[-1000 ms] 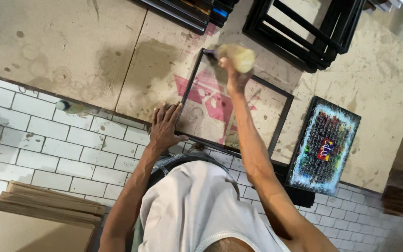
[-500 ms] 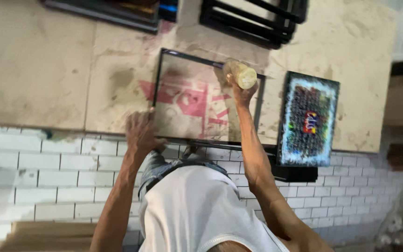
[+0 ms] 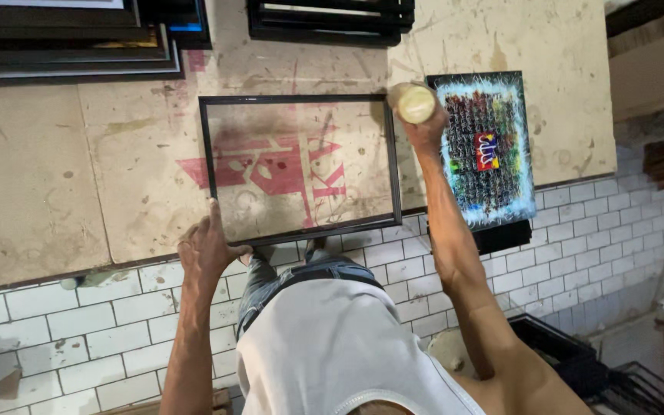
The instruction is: The person wipes the inside of picture frames with a sponge, places printed images into the frames, and stacks the completed frames. The person repeats this process for multiple images.
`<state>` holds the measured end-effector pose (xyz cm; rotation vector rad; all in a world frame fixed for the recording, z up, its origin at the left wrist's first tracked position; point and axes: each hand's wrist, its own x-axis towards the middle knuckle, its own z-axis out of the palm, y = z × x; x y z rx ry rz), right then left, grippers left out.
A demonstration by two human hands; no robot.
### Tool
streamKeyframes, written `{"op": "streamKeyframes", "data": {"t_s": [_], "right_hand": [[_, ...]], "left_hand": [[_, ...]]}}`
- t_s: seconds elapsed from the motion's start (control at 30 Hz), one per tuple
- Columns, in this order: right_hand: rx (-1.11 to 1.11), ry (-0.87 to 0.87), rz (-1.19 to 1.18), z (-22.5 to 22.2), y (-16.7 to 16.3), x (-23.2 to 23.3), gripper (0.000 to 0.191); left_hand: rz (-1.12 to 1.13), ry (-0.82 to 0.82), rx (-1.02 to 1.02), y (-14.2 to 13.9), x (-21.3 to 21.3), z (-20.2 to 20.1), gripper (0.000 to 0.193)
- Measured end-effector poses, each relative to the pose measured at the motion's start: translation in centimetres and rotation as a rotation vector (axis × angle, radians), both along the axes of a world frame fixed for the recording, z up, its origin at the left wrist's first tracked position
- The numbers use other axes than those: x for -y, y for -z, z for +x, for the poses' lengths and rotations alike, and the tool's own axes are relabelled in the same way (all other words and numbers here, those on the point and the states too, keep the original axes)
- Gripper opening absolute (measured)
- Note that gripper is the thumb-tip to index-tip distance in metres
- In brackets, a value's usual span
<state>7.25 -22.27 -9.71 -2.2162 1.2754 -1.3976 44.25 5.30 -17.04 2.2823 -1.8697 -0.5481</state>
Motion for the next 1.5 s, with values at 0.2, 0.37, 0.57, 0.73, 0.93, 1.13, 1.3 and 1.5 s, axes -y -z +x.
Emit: {"op": "streamKeyframes", "data": {"t_s": [0.2, 0.37, 0.57, 0.73, 0.93, 1.13, 1.3, 1.5], "right_hand": [[-0.442, -0.174, 0.043, 0.3, 1.1, -1.9, 0.052], [-0.555, -0.297, 0.153, -2.5, 3.6, -7.7, 0.045], [-0.594, -0.291, 0.261, -6.0, 2.3, -19.2, 0.055], [-0.675, -0.317, 0.149, -5.4, 2.1, -16.9, 0.054], [-0.675, -0.291, -0.02, -2.2, 3.8, -3.9, 0.053], [-0.593, -0.353, 0.256, -3.1, 3.1, -6.2, 0.041], [-0.628, -0.366, 0.275, -6.5, 1.8, -19.7, 0.062], [-0.576, -0.324, 0.475, -8.4, 1.1, -23.6, 0.066]], "left_hand": [[-0.088, -0.006, -0.11, 1.3, -0.6, -0.5, 0.128], [-0.043, -0.057, -0.124, 1.7, -0.9, -0.9, 0.13], [0.015, -0.071, -0.107, 1.9, -0.9, -0.9, 0.133], [-0.063, -0.058, -0.123, 2.3, -1.2, -0.8, 0.132], [-0.089, -0.018, -0.169, 1.0, -1.3, -1.1, 0.126], [-0.161, -0.009, -0.146, 0.6, -1.5, -1.5, 0.129], [-0.05, -0.06, -0.116, 1.7, -2.2, -1.4, 0.131], [-0.088, -0.038, -0.121, 2.6, -2.4, -1.5, 0.13]]}}
